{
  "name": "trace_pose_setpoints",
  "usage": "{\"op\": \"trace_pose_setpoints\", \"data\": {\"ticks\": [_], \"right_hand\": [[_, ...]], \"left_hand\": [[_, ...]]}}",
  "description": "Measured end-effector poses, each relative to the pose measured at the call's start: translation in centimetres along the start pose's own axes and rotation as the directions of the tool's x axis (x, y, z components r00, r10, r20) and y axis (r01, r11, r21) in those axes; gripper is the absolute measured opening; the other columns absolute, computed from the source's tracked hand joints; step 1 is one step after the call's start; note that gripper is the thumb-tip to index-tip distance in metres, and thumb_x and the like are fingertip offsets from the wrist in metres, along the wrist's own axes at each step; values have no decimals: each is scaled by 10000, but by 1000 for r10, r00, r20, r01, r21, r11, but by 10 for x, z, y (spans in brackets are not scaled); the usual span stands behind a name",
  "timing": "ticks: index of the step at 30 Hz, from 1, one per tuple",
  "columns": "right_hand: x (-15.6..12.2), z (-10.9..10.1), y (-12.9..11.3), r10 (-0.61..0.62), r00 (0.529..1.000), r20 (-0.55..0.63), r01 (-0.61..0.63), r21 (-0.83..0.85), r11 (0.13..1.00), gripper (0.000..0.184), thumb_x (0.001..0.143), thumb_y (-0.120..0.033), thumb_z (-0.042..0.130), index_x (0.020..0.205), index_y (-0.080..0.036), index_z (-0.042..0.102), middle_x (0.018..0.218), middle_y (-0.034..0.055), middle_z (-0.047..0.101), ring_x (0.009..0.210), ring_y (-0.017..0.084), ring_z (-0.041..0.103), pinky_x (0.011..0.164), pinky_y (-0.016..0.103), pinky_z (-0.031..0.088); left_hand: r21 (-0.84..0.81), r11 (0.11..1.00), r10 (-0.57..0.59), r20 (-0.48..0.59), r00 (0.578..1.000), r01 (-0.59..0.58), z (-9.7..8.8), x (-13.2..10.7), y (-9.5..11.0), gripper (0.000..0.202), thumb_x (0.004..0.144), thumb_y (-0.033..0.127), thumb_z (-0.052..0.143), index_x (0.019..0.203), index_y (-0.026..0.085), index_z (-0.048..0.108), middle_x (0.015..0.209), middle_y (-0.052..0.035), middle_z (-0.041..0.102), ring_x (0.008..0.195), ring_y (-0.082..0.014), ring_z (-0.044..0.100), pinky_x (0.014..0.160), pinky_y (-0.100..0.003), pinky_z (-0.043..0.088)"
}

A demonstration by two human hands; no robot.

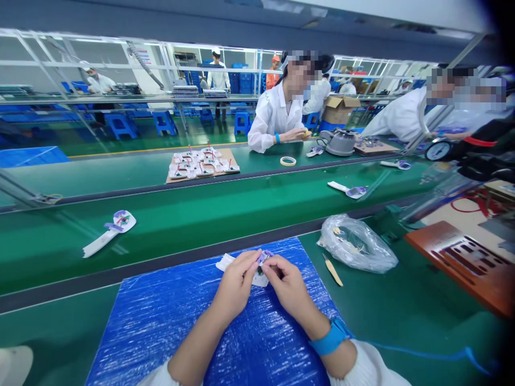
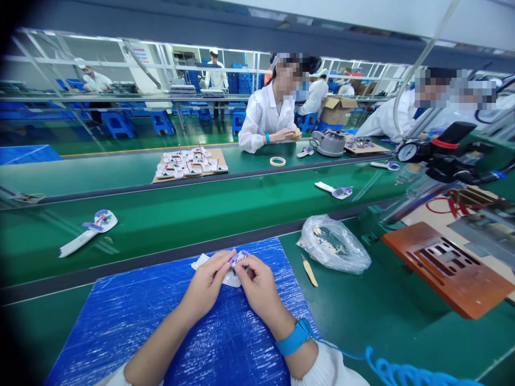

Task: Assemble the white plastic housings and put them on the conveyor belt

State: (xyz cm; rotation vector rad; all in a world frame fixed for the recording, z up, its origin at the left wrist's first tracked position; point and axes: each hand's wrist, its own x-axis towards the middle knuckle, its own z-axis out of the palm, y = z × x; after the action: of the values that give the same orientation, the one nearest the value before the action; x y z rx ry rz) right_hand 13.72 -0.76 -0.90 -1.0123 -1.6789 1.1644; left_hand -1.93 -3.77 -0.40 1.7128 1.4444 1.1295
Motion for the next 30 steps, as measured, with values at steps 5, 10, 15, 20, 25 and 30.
{"op": "trace_pose_setpoints", "data": {"ticks": [5, 10, 15, 20, 25, 30], "right_hand": [[0, 0, -2, 58, 998, 9, -58, 55, 997, 205, 863, -335, 581, 750, -182, 658, 658, -1, 562, 587, 143, 451, 552, 256, 359], [2, 5, -2, 101, 995, -11, -99, 110, 989, 198, 837, -331, 601, 740, -170, 663, 661, 13, 609, 602, 150, 488, 577, 262, 389], [0, 11, 0, 75, 996, -39, -70, 121, 990, 225, 868, -366, 578, 772, -172, 640, 668, 9, 588, 615, 150, 503, 588, 260, 411], [36, 11, -7, 28, 987, -155, -2, 165, 986, 237, 883, -407, 556, 836, -179, 599, 713, 21, 605, 652, 165, 555, 603, 265, 445], [119, 22, -11, -151, 982, -113, 153, 14, 988, 219, 898, -388, 500, 832, -188, 557, 690, 6, 578, 635, 153, 532, 602, 263, 432], [165, 43, 1, -213, 977, 28, 215, -94, 972, 175, 821, -344, 587, 744, -188, 599, 681, 3, 583, 640, 162, 536, 610, 277, 434]], "left_hand": [[18, 999, 36, -12, 999, -36, 5, -3, 0, 357, 974, 300, 403, 1261, 223, 601, 1253, -81, 610, 1171, -200, 559, 1027, -372, 448], [64, 998, 8, -91, 996, -2, 15, -7, -9, 372, 976, 298, 388, 1268, 199, 597, 1264, -98, 606, 1182, -208, 558, 1039, -392, 448], [240, 964, 154, -169, 973, -111, 18, -9, -9, 375, 976, 238, 396, 1320, 205, 542, 1313, -116, 566, 1211, -212, 534, 1007, -402, 474], [498, 839, 433, -368, 823, -219, 12, -14, -1, 473, 942, 158, 445, 1405, 250, 414, 1423, -127, 417, 1304, -249, 406, 1035, -466, 407], [467, 852, 422, -349, 836, -235, 8, -18, -3, 391, 941, 159, 440, 1328, 208, 472, 1308, -118, 498, 1217, -211, 475, 974, -381, 467], [472, 840, 436, -290, 852, -269, 0, -15, 6, 369, 935, 157, 450, 1298, 207, 490, 1291, -103, 537, 1202, -204, 500, 968, -374, 481]]}}
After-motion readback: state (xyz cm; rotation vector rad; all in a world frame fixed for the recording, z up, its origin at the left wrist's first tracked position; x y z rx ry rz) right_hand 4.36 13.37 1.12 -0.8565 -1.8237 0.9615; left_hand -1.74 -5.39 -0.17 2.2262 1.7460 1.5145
